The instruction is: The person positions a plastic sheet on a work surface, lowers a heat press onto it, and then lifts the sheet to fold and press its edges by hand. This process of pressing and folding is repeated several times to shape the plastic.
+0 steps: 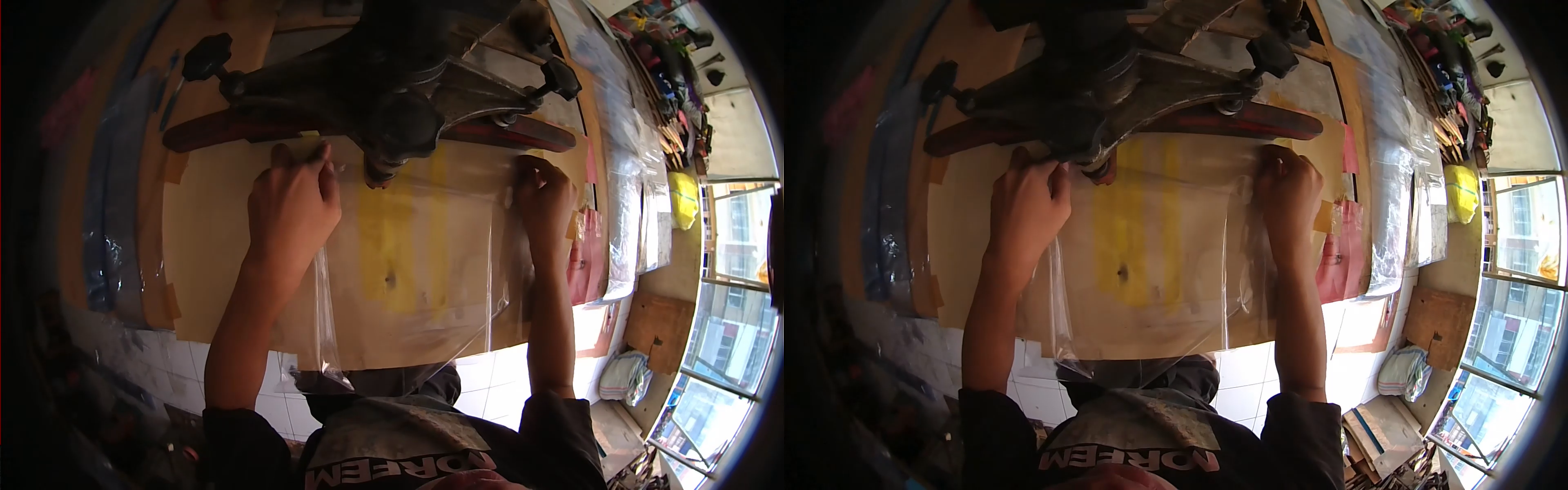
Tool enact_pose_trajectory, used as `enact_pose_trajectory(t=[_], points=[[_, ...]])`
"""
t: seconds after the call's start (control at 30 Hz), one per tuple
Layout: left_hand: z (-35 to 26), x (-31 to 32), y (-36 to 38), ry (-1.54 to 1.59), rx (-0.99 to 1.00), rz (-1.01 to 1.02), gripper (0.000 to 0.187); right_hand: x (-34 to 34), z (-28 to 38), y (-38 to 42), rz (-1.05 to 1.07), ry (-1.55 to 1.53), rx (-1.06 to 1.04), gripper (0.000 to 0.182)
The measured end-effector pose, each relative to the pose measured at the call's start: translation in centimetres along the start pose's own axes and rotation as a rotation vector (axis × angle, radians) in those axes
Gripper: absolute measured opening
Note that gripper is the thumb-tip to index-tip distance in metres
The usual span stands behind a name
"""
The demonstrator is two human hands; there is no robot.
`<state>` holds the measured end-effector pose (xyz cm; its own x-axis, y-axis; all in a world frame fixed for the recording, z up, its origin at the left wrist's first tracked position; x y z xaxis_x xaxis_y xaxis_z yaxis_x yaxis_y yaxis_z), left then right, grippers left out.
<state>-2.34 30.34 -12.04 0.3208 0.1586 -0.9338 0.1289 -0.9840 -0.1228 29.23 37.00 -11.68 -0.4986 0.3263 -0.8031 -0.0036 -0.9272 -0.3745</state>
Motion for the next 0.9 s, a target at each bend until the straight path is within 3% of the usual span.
enact_pose_trajectory(t=[0.3,0.9], points=[[-0.1,0.0,0.7,-0.071,0.137,-0.041,0.035,0.2,0.7,0.0,0.021,0.001,0.0,0.02],[0.7,-0.4,0.7,-0.015,0.103,-0.067,0.034,0.1,1.4,0.1,-0.007,0.049,0.039,0.016]])
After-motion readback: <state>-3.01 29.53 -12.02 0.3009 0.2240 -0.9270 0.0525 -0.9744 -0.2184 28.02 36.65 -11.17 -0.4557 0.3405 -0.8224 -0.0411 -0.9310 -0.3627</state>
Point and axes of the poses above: each hand's wrist, its own y-axis away from the middle knuckle, its own x-axis out of the palm, z = x × y, the point moved 10 cm from there along -y, towards the middle knuckle, and after that the axes turned 3 degrees about z, right-handed, at the moved point
